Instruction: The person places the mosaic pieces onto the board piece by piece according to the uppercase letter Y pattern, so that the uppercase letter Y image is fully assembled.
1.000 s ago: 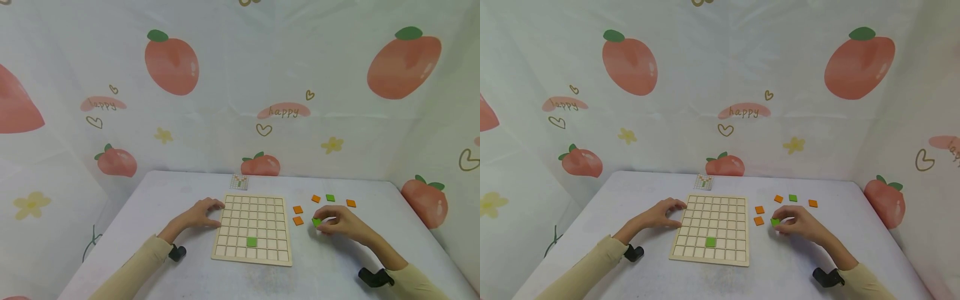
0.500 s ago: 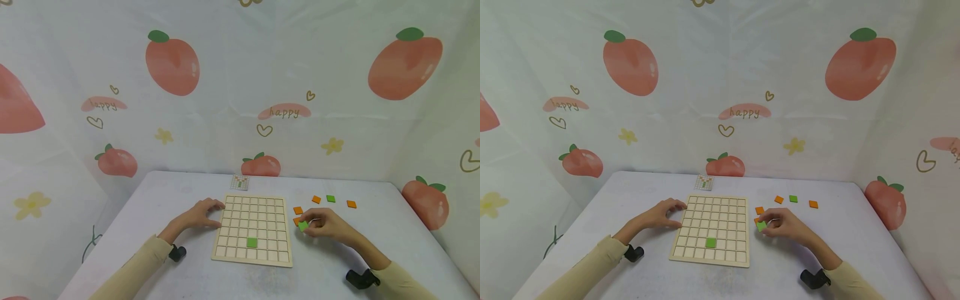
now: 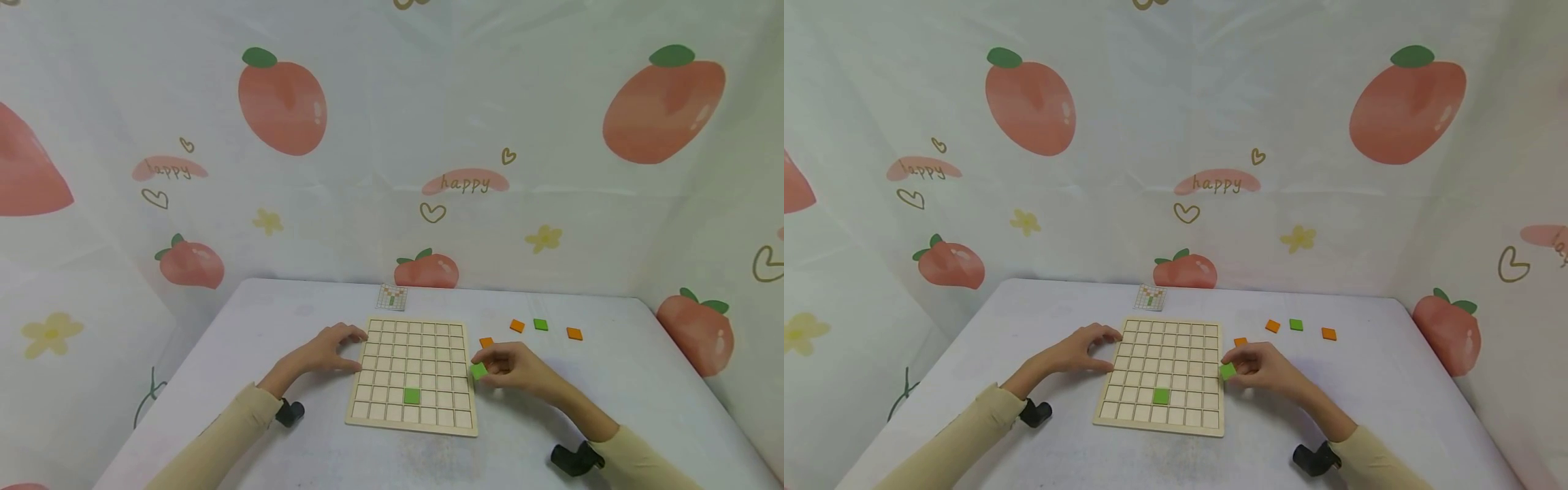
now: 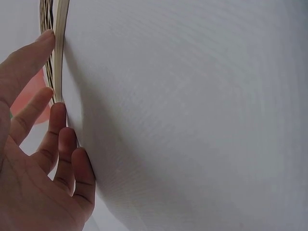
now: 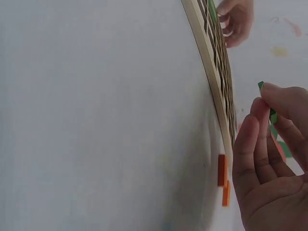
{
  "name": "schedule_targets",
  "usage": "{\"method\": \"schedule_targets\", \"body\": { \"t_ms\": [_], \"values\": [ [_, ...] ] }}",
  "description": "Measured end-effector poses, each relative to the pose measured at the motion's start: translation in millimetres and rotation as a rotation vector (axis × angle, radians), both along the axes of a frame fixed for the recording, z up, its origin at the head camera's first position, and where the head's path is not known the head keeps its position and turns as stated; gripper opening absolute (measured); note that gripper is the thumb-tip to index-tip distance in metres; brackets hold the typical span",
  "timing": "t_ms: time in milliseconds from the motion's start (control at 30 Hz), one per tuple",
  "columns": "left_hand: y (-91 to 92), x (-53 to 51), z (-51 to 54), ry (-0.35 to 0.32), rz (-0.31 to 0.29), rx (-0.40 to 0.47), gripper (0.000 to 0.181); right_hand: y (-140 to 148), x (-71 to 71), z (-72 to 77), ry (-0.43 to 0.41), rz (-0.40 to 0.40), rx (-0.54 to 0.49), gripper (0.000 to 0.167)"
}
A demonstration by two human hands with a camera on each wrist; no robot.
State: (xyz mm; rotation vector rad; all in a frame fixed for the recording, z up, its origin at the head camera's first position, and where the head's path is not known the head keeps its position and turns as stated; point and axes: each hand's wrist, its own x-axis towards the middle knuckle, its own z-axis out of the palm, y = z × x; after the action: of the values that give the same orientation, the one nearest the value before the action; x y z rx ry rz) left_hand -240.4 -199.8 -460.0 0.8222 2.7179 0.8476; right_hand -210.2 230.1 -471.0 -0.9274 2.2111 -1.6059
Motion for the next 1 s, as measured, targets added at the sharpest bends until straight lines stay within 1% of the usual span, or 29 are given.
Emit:
{"method": "schedule_targets", "body": {
  "t_ms": [133,300,467,667,900,1000],
  "values": [
    [0.0,1.2,0.6,-0.001,0.005,0.000,0.057,-9,0.2,-0.9,0.001,0.010,0.022,0.031],
    [0.3,1.5,0.0,-0.002,0.004,0.008,0.056,-20,0.0,0.0,0.035,0.013,0.046,0.031],
    [0.2,1.4,-0.3,0.004,0.000,0.012,0.056,-32,0.0,1.7,0.045,0.008,0.062,0.029],
    [-0.3,1.1,-0.7,0.001,0.006,-0.002,0.056,-46,0.0,-0.2,0.076,0.004,0.052,0.027],
    [-2.2,-0.7,-3.1,0.002,0.002,0.004,0.056,-65,-1.3,-2.7,0.075,-0.007,0.042,0.028],
    [-3.1,-1.3,-4.0,0.001,0.001,0.009,0.056,-72,-2.4,-4.4,0.104,-0.022,0.055,0.027]
  ]
}}
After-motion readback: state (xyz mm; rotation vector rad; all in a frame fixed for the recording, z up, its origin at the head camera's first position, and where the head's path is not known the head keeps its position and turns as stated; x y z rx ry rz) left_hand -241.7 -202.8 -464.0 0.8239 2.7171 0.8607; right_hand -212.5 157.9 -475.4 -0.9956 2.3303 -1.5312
